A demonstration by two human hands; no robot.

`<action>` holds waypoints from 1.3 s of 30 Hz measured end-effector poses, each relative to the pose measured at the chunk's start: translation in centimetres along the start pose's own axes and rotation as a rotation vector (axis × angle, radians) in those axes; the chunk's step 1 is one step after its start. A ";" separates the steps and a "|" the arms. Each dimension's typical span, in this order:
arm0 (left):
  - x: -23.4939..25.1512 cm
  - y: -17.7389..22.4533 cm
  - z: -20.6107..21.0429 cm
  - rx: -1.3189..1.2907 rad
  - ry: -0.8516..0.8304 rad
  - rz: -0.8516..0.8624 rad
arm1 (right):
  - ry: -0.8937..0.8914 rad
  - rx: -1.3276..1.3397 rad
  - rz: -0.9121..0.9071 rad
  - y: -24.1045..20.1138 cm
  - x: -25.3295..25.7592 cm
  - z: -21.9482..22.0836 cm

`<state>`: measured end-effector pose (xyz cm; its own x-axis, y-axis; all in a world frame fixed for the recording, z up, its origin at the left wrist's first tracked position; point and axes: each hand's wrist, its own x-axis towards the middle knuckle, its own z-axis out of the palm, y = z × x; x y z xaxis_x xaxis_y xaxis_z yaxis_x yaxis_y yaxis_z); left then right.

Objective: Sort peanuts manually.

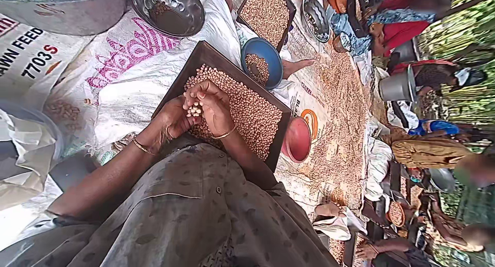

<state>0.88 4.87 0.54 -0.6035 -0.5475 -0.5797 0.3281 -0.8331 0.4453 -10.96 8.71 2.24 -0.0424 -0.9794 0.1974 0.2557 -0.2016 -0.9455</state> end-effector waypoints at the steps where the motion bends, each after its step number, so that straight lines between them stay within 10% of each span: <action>1: -0.1 0.2 -0.1 -0.040 0.032 -0.010 | 0.010 -0.044 -0.005 0.0 -0.1 0.2; 6: -0.8 2.8 -2.6 -0.086 -0.180 0.043 | 0.251 -0.195 -0.013 0.3 0.4 -1.5; 13: -0.1 5.5 -4.5 -0.226 -0.286 0.266 | -0.410 -1.122 0.097 5.2 -0.9 -1.6; 23: 3.1 3.8 -5.4 -0.310 -0.523 0.316 | -0.526 -1.433 0.084 3.0 -1.9 1.0; 27: 3.2 3.7 -5.2 -0.226 -0.497 0.327 | 0.004 -1.053 -0.195 4.9 0.0 -3.2; 31: 2.9 3.6 -5.0 -0.115 -0.510 0.317 | 0.452 -0.370 0.016 -0.7 2.7 -7.1; 39: 3.5 3.5 -4.6 0.152 -0.530 0.330 | -0.392 -1.134 0.078 3.6 -2.6 -4.3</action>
<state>3.31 -0.36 -3.08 -0.7788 -0.6272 0.0031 0.4744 -0.5858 0.6572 -14.12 10.50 -2.77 0.2825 -0.9592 0.0083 -0.7594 -0.2289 -0.6090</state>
